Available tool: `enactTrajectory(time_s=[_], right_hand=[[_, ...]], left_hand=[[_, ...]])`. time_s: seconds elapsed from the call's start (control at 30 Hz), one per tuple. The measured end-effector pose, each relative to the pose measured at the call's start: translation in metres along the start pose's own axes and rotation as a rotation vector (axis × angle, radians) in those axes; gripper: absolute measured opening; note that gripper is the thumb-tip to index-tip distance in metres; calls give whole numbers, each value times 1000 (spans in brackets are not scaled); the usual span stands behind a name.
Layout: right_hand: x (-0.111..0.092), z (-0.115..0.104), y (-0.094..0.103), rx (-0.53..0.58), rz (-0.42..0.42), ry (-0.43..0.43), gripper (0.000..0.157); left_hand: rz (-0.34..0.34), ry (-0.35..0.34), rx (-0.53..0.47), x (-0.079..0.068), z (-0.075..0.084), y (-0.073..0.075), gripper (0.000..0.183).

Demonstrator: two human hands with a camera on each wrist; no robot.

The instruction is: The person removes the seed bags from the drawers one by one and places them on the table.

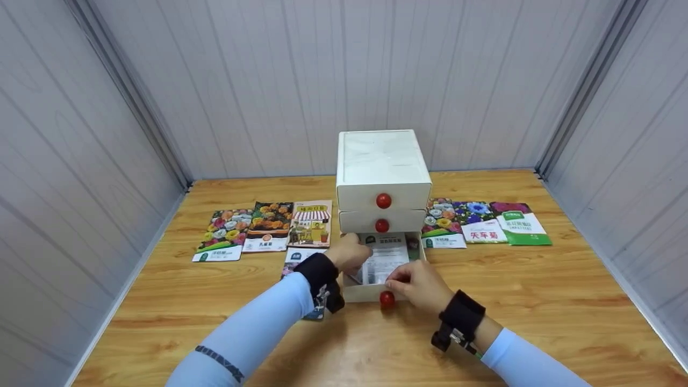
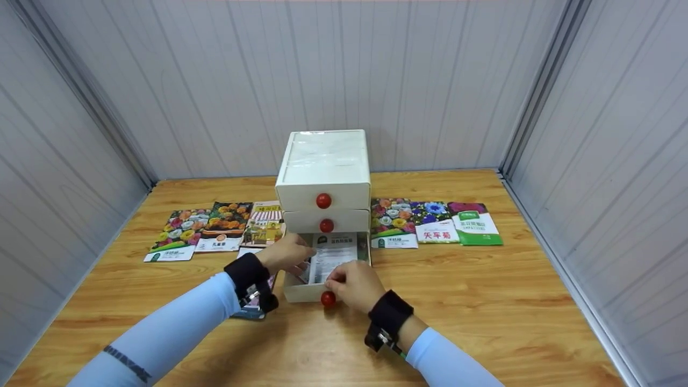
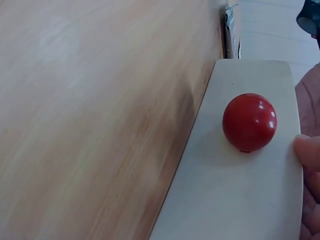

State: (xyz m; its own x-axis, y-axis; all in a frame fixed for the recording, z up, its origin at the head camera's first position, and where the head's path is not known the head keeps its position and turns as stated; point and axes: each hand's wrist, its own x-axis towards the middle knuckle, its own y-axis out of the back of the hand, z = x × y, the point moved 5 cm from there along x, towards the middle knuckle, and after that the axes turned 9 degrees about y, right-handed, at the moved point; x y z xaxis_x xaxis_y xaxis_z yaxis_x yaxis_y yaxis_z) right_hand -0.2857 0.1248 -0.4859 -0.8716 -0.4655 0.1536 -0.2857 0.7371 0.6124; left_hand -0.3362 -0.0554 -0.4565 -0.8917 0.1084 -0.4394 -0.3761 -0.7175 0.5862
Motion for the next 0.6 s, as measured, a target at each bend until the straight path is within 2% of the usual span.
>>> enactTrajectory(time_s=[0.13, 0.27, 0.4, 0.5, 0.6], right_hand=[[2, -1, 0, 11, -30, -13, 9], [5, -2, 2, 8, -64, 11, 10], [9, -4, 6, 6, -78, 19, 16], [12, -4, 11, -5, -66, -48, 23], [16, -4, 15, -22, -51, -138, 33]], left_hand=[[-18, -20, 74, 3, 2, -4, 26], [-38, -30, 73, 4, 4, -8, 16], [-18, -44, 106, 3, 5, -10, 31], [13, -64, 170, 3, 7, -12, 42], [20, -62, 204, 4, 9, -14, 42]])
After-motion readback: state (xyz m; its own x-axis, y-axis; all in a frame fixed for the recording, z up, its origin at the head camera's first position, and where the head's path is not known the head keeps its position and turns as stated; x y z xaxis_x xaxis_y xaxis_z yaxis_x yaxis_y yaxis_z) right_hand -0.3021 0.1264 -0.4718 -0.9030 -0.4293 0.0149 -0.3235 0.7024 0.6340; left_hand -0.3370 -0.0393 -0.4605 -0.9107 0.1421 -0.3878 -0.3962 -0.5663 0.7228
